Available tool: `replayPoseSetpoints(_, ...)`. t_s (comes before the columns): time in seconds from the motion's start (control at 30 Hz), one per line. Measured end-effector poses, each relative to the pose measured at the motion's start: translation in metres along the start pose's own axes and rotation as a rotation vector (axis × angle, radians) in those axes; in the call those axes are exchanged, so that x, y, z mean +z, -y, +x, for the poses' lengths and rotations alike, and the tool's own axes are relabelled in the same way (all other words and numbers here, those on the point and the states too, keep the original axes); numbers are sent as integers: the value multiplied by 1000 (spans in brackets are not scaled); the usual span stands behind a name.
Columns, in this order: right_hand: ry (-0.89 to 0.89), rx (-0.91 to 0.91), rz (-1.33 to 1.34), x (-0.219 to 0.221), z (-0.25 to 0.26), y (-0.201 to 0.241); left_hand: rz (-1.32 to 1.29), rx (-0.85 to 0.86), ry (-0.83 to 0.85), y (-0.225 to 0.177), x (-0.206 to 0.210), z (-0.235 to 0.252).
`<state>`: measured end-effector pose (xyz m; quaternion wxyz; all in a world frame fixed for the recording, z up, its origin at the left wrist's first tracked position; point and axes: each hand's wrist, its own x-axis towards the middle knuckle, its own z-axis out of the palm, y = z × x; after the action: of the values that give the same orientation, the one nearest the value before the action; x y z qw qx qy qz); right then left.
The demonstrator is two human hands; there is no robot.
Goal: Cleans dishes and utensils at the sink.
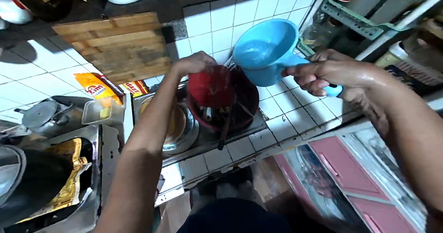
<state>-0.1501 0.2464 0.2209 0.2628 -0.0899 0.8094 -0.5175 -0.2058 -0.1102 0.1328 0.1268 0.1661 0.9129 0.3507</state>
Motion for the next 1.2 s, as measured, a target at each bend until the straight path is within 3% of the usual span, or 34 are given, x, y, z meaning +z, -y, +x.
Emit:
replayPoseSetpoints(0.13, 77, -60, 152, -39, 9, -43, -597, -245, -433, 30, 24, -17)
replayPoseSetpoints(0.33, 106, -60, 188, -88, 16, -101, -1293, -327, -1006, 53, 84, -34)
replayPoseSetpoints(0.53, 148, -4, 277, -133, 24, -143, -1447, -360, -1190, 34, 119, -30)
replayPoseSetpoints(0.63, 111, -3, 341, -148, 19, -169, -1364, -350, -1215, 18, 116, -19)
replayPoseSetpoints(0.7, 92, -16, 402, -156, 12, -188, -1260, -308, -1201, -14, 108, -2)
replayPoseSetpoints(0.87, 22, -18, 498, -169, -10, -222, -849, 82, -949, -98, 108, 64)
replayPoseSetpoints(1.0, -89, 14, 512, -172, -26, -239, -518, 291, -758, -146, 152, 134)
replayPoseSetpoints(1.2, -176, 111, 519, -178, -48, -257, 135, 171, -421, -156, 248, 206)
